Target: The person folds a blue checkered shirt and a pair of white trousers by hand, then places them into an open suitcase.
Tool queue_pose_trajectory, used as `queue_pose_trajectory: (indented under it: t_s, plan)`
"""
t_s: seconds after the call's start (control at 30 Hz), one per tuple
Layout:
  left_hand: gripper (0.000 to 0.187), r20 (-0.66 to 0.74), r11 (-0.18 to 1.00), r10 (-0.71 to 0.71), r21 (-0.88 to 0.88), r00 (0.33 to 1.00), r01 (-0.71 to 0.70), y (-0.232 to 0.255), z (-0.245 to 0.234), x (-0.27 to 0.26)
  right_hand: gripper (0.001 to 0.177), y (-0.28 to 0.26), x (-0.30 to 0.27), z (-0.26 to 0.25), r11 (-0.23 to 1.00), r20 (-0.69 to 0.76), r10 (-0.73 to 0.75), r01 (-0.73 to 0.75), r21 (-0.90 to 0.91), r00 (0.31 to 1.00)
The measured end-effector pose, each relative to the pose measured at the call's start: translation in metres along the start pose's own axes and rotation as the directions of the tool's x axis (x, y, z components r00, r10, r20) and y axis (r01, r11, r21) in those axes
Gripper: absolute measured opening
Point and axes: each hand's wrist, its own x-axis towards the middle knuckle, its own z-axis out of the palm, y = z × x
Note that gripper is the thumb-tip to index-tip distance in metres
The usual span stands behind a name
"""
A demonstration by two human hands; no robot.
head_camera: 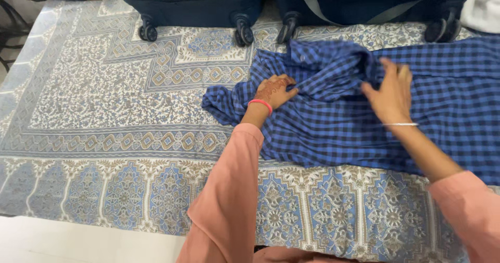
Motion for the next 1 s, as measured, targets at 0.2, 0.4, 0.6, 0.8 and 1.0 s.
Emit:
queue_pose_trajectory:
  t_s: [0.2, 0.4, 0.6, 0.8, 1.0]
  plan:
    - [0.041, -0.083, 0.999, -0.008, 0.031, 0.997, 0.010, 0.007, 0.007, -0.010, 0.065, -0.043, 0.070, 0.032, 0.894, 0.020, -0.437, 0.437, -0.096, 0.899]
    - [0.041, -0.147, 0.998, -0.048, -0.038, 0.988, 0.043, 0.011, 0.004, -0.023, 0.025, 0.000, 0.122, 0.098, 0.995, 0.291, -0.047, 0.070, -0.071, 0.956]
    - [0.055, -0.148, 0.991, 0.079, 0.118, 0.986, -0.062, 0.011, -0.005, -0.007, 0.011, 0.107, 0.101, -0.014, 0.064, -0.035, 0.327, 0.015, 0.998, 0.944]
    - [0.033, -0.188, 0.945, 0.284, 0.222, 0.940, -0.241, -0.006, -0.014, 0.040, 0.038, 0.103, 0.037, -0.128, -0.104, 0.156, 0.295, -0.131, 0.986, 0.943]
    - [0.021, -0.268, 0.945, 0.255, -0.133, 0.929, -0.297, -0.020, -0.044, 0.067, 0.038, 0.148, 0.010, -0.129, -0.414, 0.247, 0.397, -0.068, 0.908, 0.884]
